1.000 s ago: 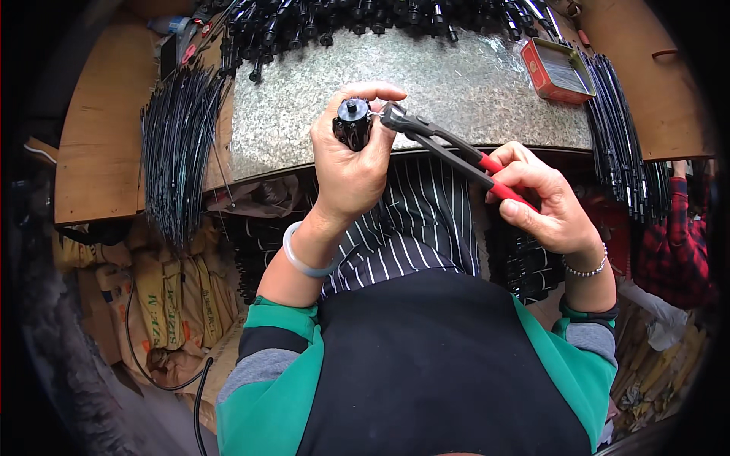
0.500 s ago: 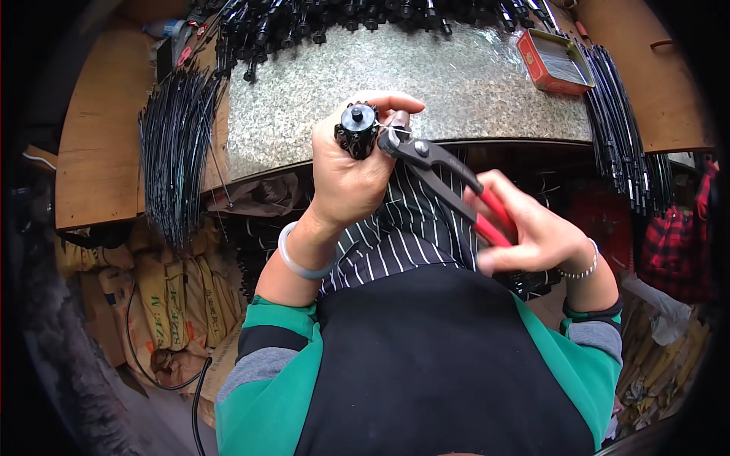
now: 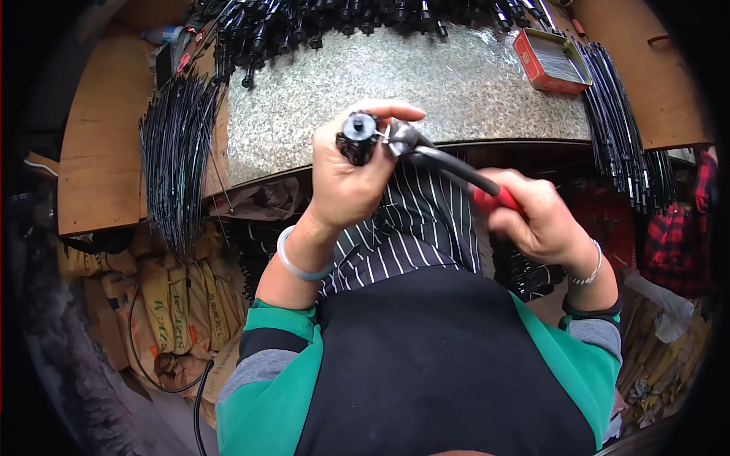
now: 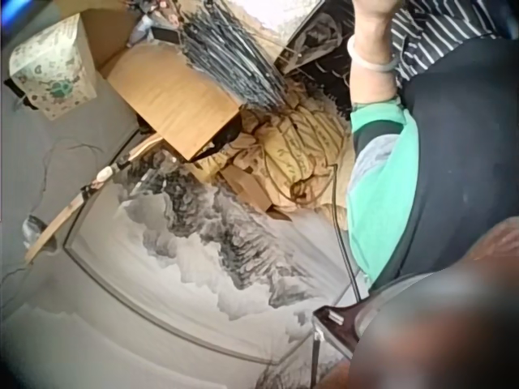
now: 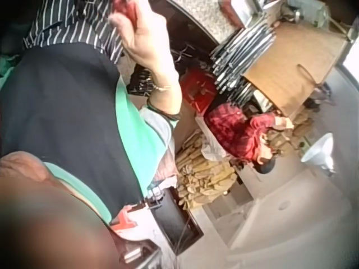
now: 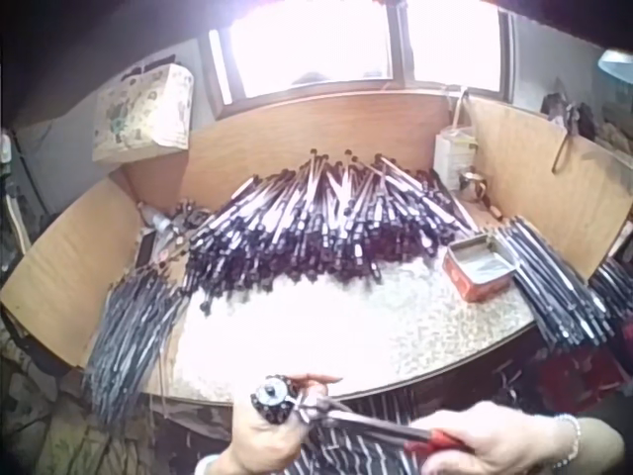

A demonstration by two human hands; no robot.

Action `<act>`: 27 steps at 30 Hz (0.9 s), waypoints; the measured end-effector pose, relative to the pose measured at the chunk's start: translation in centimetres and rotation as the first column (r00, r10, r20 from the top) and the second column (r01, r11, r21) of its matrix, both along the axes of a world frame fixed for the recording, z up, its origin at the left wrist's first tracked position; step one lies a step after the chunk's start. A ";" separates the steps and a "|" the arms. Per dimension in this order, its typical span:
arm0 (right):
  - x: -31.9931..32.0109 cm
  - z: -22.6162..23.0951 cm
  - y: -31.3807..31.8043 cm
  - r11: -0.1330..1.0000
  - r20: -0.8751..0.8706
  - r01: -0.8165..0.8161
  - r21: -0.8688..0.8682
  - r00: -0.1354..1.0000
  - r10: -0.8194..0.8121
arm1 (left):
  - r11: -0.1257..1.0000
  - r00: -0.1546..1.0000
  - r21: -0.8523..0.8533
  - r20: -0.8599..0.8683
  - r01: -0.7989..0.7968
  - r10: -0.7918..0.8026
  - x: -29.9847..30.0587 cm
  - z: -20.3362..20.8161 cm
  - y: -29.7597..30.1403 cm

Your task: Assembling bundles of black rods into a central hub component using pliers.

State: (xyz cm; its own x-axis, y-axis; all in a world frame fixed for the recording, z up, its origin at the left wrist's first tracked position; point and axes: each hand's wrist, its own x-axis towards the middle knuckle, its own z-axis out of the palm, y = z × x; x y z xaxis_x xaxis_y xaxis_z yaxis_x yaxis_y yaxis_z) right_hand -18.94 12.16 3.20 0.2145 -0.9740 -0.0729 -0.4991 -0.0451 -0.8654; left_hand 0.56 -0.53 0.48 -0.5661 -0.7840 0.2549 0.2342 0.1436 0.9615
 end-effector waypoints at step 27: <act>-1.4 2.8 -1.1 0.971 -0.509 0.002 -0.237 0.852 -0.126 | 0.981 0.999 -0.184 0.015 0.054 -0.052 -0.2 0.6 -0.6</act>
